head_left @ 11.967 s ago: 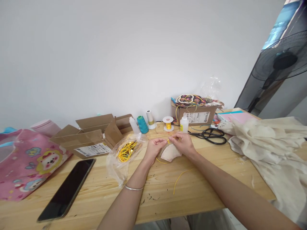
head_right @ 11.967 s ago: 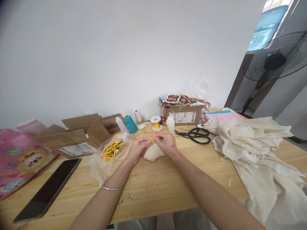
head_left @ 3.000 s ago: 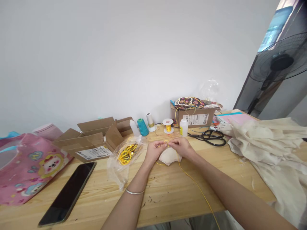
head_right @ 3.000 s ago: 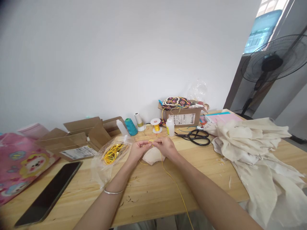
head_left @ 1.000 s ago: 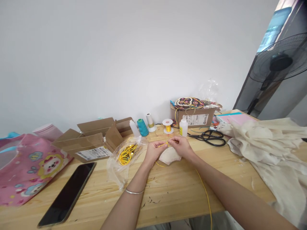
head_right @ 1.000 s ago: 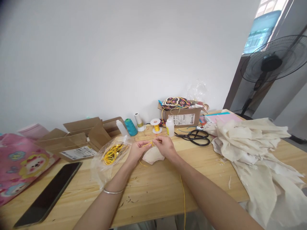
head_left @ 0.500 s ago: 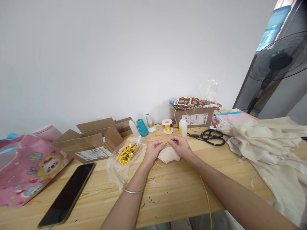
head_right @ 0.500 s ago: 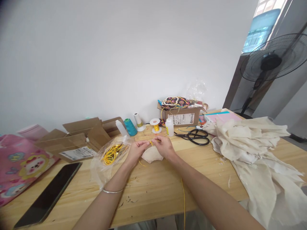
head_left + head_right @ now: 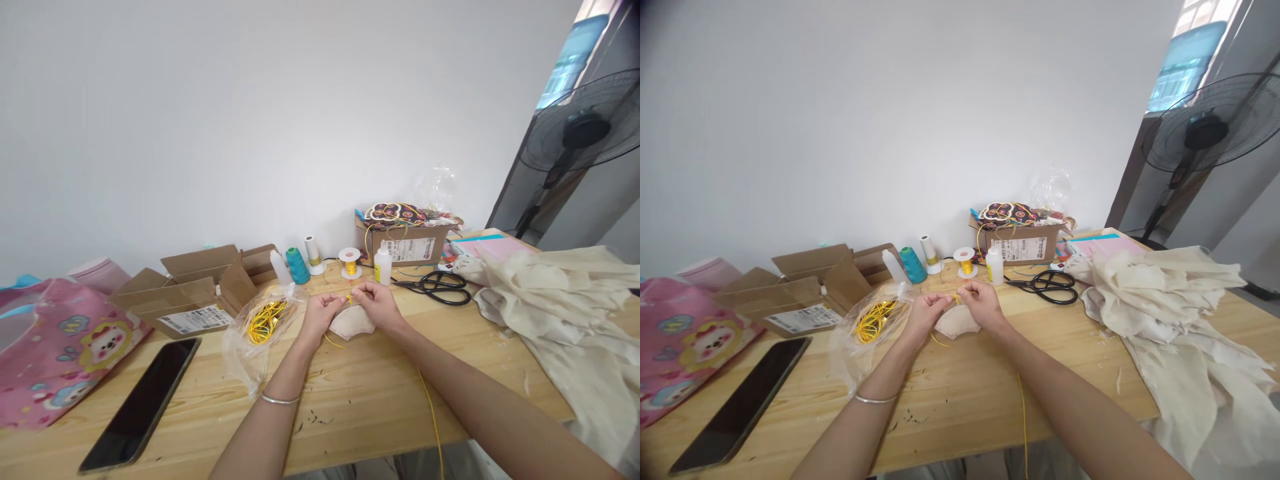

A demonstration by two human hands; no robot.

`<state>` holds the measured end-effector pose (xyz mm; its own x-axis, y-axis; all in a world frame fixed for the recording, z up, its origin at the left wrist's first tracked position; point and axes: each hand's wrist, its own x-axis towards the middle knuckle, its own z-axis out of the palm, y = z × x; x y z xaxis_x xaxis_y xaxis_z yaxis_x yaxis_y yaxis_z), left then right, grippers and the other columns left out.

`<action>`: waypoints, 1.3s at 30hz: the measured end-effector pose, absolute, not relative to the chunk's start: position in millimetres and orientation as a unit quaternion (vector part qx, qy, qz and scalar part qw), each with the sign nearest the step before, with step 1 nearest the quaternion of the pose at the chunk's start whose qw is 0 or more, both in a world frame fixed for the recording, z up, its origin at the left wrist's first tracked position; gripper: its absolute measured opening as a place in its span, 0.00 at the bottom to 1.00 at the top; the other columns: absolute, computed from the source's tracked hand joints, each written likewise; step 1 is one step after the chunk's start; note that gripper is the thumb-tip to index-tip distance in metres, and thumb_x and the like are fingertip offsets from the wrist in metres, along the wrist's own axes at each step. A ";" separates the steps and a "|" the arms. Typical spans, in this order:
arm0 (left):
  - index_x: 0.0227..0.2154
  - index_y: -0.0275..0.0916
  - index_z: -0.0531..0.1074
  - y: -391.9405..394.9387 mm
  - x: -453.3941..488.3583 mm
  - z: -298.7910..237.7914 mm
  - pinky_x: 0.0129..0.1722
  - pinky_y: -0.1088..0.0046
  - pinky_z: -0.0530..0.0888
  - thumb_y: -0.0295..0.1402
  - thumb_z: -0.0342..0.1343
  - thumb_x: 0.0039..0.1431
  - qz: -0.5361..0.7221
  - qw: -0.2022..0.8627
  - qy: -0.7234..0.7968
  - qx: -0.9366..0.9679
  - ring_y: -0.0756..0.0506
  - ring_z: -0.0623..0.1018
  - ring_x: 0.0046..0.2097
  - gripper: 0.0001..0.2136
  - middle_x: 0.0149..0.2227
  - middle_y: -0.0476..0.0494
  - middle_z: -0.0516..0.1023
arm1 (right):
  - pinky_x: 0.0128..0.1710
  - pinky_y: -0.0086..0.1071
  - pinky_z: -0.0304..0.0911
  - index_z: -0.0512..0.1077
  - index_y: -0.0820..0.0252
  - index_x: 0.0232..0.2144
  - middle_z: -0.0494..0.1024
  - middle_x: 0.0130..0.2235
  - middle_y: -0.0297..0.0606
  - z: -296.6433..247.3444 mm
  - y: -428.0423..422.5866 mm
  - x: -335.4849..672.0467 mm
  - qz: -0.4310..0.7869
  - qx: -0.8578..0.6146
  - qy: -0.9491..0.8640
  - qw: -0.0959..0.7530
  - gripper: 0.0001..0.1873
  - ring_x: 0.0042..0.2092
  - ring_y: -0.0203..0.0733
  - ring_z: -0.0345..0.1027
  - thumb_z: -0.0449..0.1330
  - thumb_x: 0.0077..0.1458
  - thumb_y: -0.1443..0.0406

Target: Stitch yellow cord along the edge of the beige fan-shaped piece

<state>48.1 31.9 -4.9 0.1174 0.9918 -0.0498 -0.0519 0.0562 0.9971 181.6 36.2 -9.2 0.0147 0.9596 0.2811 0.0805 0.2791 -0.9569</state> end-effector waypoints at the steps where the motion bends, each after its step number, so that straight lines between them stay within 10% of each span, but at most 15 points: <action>1: 0.22 0.32 0.73 31.9 47.9 -5.2 0.20 0.79 0.64 0.37 0.60 0.36 0.472 0.554 0.471 0.499 0.52 0.69 0.20 0.12 0.19 0.46 0.74 | 0.23 0.26 0.55 0.65 0.62 0.19 0.68 0.21 0.33 -9.0 36.6 181.7 0.415 -0.451 -0.567 0.550 0.11 0.24 0.33 0.60 0.54 0.40 0.59; 39: 0.23 0.33 0.72 32.0 46.1 -4.7 0.21 0.79 0.64 0.34 0.61 0.36 0.476 0.573 0.458 0.485 0.54 0.69 0.18 0.10 0.18 0.49 0.74 | 0.21 0.25 0.53 0.66 0.64 0.19 0.66 0.20 0.31 -6.1 38.8 189.1 0.478 -0.451 -0.548 0.518 0.11 0.22 0.30 0.56 0.57 0.36 0.60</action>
<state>46.1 32.0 -4.7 0.1278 0.9898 -0.0623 -0.1017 0.0755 0.9919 189.1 38.8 -6.1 -0.0562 0.9890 0.1372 -0.0018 0.1373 -0.9905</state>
